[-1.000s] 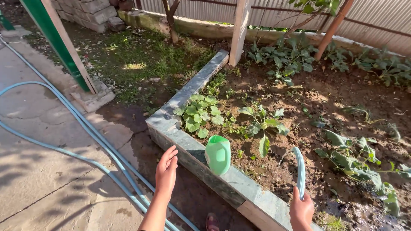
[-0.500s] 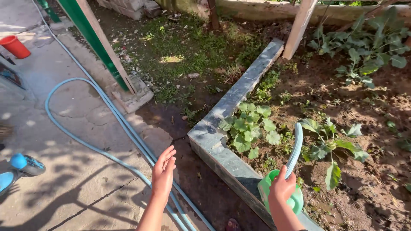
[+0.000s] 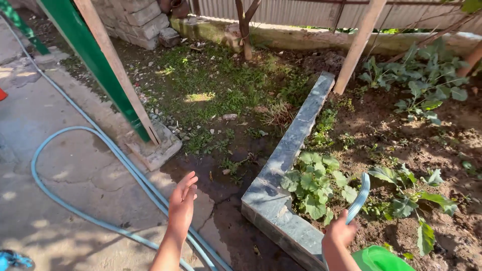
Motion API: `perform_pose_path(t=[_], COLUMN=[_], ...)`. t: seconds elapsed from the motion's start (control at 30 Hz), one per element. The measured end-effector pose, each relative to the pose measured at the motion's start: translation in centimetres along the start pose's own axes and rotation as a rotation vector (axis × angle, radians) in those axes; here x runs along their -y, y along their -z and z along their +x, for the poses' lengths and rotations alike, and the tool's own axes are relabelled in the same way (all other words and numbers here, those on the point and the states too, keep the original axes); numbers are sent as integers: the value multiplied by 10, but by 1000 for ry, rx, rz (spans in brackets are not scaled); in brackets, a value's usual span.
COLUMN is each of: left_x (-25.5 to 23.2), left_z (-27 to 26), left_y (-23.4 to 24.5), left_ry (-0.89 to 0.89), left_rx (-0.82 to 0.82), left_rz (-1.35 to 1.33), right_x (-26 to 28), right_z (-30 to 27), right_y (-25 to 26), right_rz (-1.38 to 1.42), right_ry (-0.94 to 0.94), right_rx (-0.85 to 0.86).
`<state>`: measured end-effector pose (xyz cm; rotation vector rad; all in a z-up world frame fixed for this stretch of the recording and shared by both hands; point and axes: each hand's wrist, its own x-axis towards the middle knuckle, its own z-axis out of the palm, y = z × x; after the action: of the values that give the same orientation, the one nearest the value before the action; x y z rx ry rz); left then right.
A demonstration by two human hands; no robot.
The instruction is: Watering vegetable plants in garden beds using a flexible hose.
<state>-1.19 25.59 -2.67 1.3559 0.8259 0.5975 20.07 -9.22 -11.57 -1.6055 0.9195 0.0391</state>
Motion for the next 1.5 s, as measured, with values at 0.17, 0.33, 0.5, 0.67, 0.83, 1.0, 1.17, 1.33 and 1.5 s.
perform_pose_path(t=[0.17, 0.33, 0.5, 0.67, 0.83, 1.0, 1.17, 1.33, 1.5], left_x=[-78, -128, -137, -139, -150, -172, -201, -224, -237], left_z=[83, 174, 262, 370, 490, 583, 661, 716, 782], left_y=[69, 91, 76, 48, 16, 31, 38, 15, -42], left_ry=[44, -15, -83, -134, -192, -98, -109, -89, -204], left_rx=[133, 314, 454, 541, 662, 623, 569, 665, 759], left_rz=[79, 156, 218, 222, 184, 208, 198, 234, 229], right_x=[-23, -46, -47, -30, -44, 41, 109, 145, 152], right_z=[-70, -88, -116, -108, -55, -128, -112, -90, -44], right_y=[-45, -79, -116, -218, -388, -519, -610, -636, -623], right_rz=[52, 88, 111, 159, 601, 500, 578, 607, 574], right_ry=[45, 94, 204, 170, 222, 203, 234, 217, 291], right_rx=[-241, -476, -499, -531, -461, -348, -394, -516, -666])
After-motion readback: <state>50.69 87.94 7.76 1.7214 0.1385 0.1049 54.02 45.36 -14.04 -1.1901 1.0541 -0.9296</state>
